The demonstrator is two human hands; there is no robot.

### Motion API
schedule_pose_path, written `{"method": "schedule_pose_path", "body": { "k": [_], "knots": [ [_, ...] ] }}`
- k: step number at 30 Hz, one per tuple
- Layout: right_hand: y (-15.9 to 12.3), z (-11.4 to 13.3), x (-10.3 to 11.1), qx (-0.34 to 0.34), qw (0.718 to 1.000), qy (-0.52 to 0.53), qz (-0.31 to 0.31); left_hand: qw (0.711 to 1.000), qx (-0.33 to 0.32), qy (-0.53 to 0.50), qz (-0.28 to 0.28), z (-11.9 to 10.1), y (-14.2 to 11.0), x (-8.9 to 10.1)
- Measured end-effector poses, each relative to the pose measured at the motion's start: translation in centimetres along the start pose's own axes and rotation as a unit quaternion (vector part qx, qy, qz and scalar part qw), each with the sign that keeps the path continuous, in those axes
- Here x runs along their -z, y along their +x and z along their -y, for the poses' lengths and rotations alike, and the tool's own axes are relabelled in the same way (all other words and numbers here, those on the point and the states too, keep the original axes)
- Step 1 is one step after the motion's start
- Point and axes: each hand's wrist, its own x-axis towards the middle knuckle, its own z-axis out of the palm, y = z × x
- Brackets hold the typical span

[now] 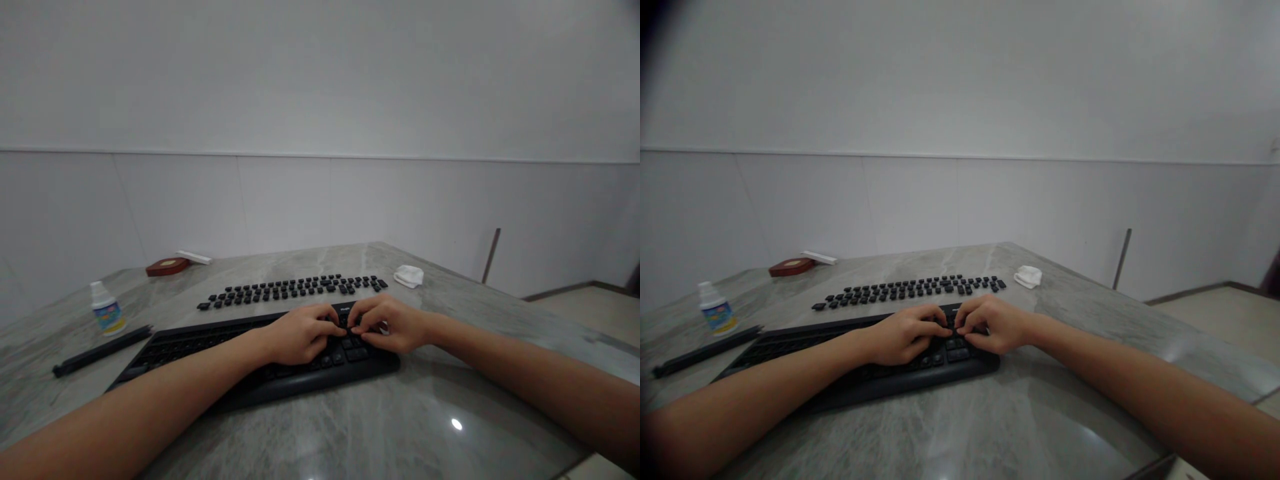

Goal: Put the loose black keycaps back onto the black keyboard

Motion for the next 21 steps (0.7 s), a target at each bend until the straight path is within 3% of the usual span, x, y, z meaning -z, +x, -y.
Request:
{"method": "schedule_pose_path", "body": {
  "k": [21],
  "knots": [
    [-0.32, 0.00, 0.62, 0.027, 0.999, -0.034, -0.019, 1.000, -0.008, 0.008, 0.010, -0.30, 0.26, 0.18]
  ]
}}
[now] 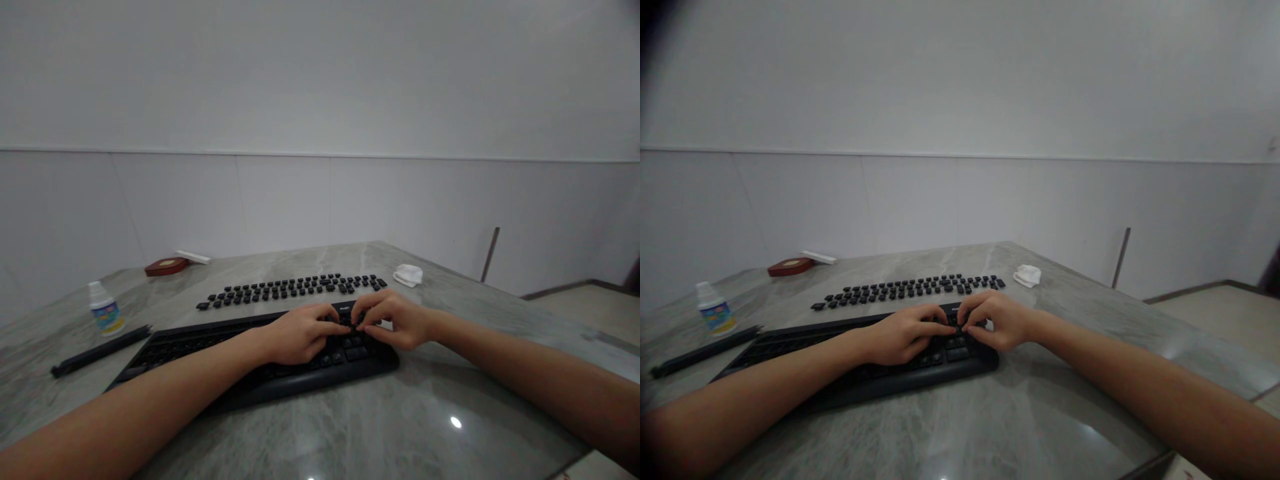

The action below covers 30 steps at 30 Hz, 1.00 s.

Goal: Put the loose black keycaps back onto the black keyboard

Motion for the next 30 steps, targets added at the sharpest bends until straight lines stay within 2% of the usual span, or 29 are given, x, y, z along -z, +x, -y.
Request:
{"method": "schedule_pose_path", "body": {
  "k": [8, 14, 30],
  "knots": [
    [0.02, 0.01, -0.17, -0.003, 1.000, 0.016, 0.010, 1.000, -0.003, 0.005, -0.002, 0.20, -0.19, 0.01],
    [0.26, 0.26, 0.00, -0.010, 0.999, 0.023, 0.021, 0.999, -0.037, 0.008, 0.018, 0.04, 0.00, 0.19],
    [0.41, 0.07, -0.61, -0.025, 0.999, 0.034, -0.006, 0.999, -0.029, 0.014, 0.034, -0.31, 0.27, 0.61]
  ]
}}
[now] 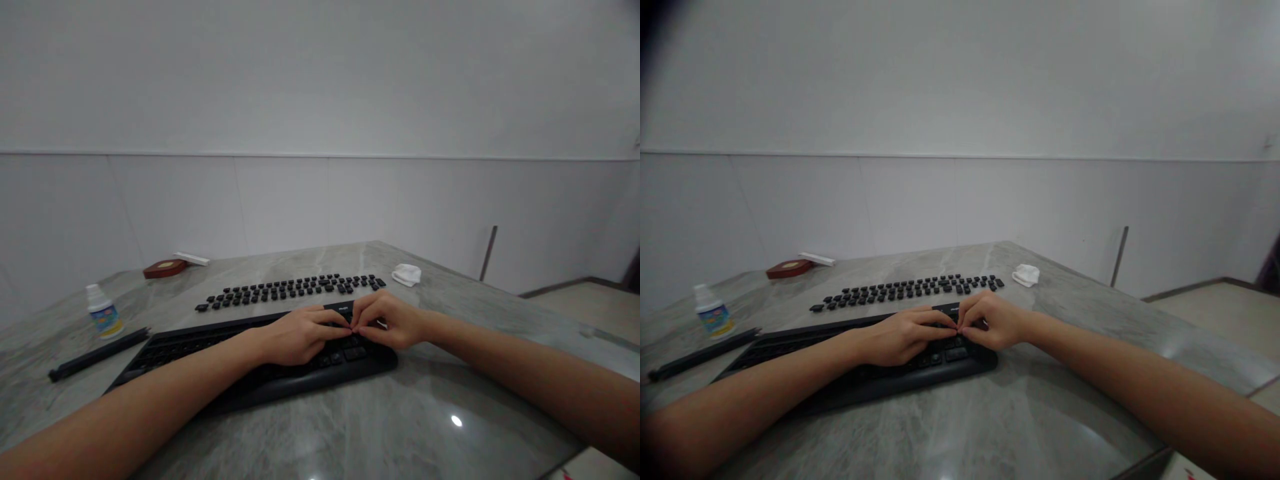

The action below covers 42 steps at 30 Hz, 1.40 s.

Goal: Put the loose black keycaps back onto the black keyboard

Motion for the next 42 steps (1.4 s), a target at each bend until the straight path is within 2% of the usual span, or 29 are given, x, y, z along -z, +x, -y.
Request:
{"method": "schedule_pose_path", "body": {
  "k": [12, 21, 34, 42],
  "knots": [
    [-0.2, -0.4, 0.0, -0.001, 1.000, -0.008, 0.009, 1.000, 0.000, -0.022, -0.013, 0.1, -0.1, -0.2],
    [-0.4, -0.4, 0.6, -0.007, 0.999, 0.043, 0.028, 0.999, -0.003, -0.031, -0.010, 0.2, -0.1, -0.2],
    [-0.1, -0.3, 0.3, 0.000, 0.999, 0.035, 0.027, 1.000, -0.003, -0.028, -0.012, 0.0, 0.1, 0.0],
    [0.8, 0.2, 0.5, -0.010, 0.998, 0.009, 0.058, 1.000, -0.005, -0.005, 0.002, -0.1, 0.1, 0.0]
  ]
}}
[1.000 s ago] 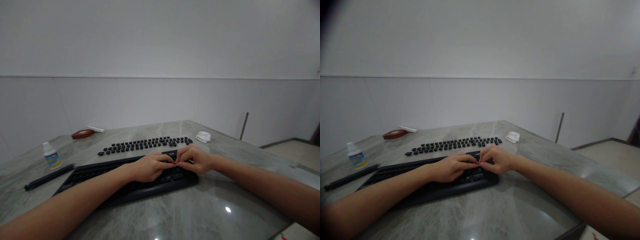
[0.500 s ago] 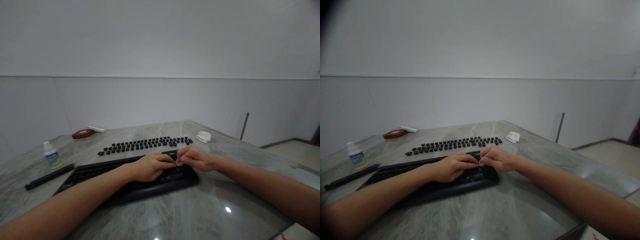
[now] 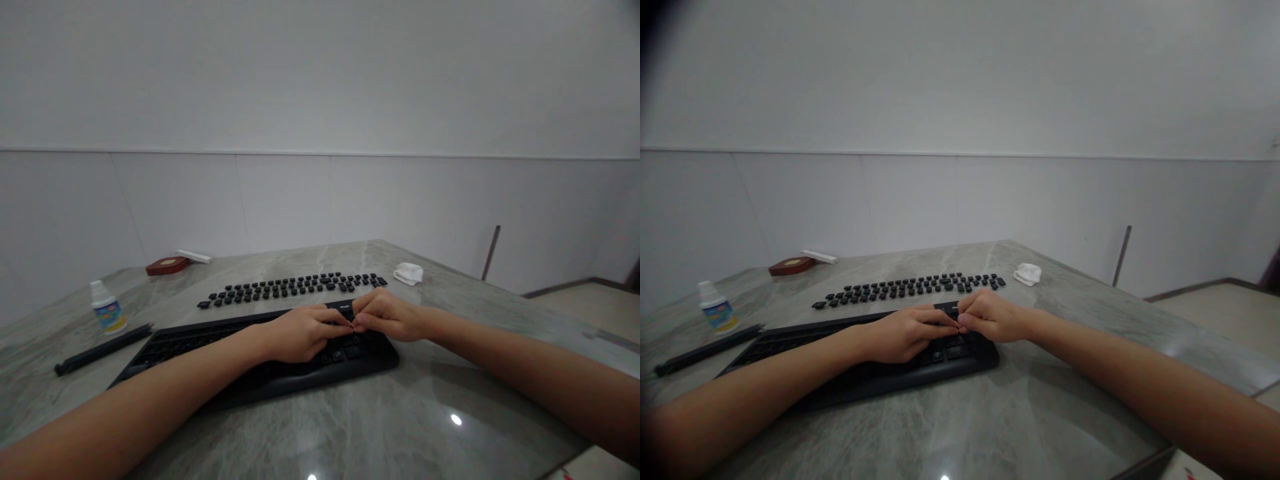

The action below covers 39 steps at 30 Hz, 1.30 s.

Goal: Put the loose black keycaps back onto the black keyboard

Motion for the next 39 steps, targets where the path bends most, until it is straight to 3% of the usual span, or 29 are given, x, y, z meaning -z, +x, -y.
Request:
{"method": "schedule_pose_path", "body": {
  "k": [10, 19, 27, 29, 32, 36, 39],
  "knots": [
    [0.6, -1.1, 0.1, -0.020, 1.000, 0.008, 0.012, 0.999, -0.001, -0.040, -0.005, 0.2, 0.0, 0.0],
    [1.0, 0.3, -0.4, 0.000, 0.998, -0.053, 0.046, 1.000, 0.004, -0.005, 0.017, 0.0, 0.1, 0.1],
    [-0.2, -1.4, 0.0, -0.019, 0.997, -0.074, -0.006, 1.000, 0.005, -0.020, -0.006, -0.1, -0.1, -0.3],
    [-1.0, -2.6, 1.0, -0.047, 0.990, -0.130, -0.041, 1.000, 0.010, -0.023, -0.012, 0.0, -0.1, -0.3],
    [-2.4, -4.6, 2.9, -0.145, 0.959, -0.219, -0.104, 0.999, 0.021, -0.031, -0.017, 0.0, -0.2, -0.4],
    [-4.1, -7.1, 4.5, -0.267, 0.904, -0.325, -0.074, 0.999, 0.026, -0.037, -0.016, 0.1, -0.4, -0.5],
    [-4.7, -8.3, 4.3, -0.319, 0.885, -0.338, -0.038, 0.999, 0.025, -0.041, -0.018, 0.1, -0.4, -0.6]
  ]
}}
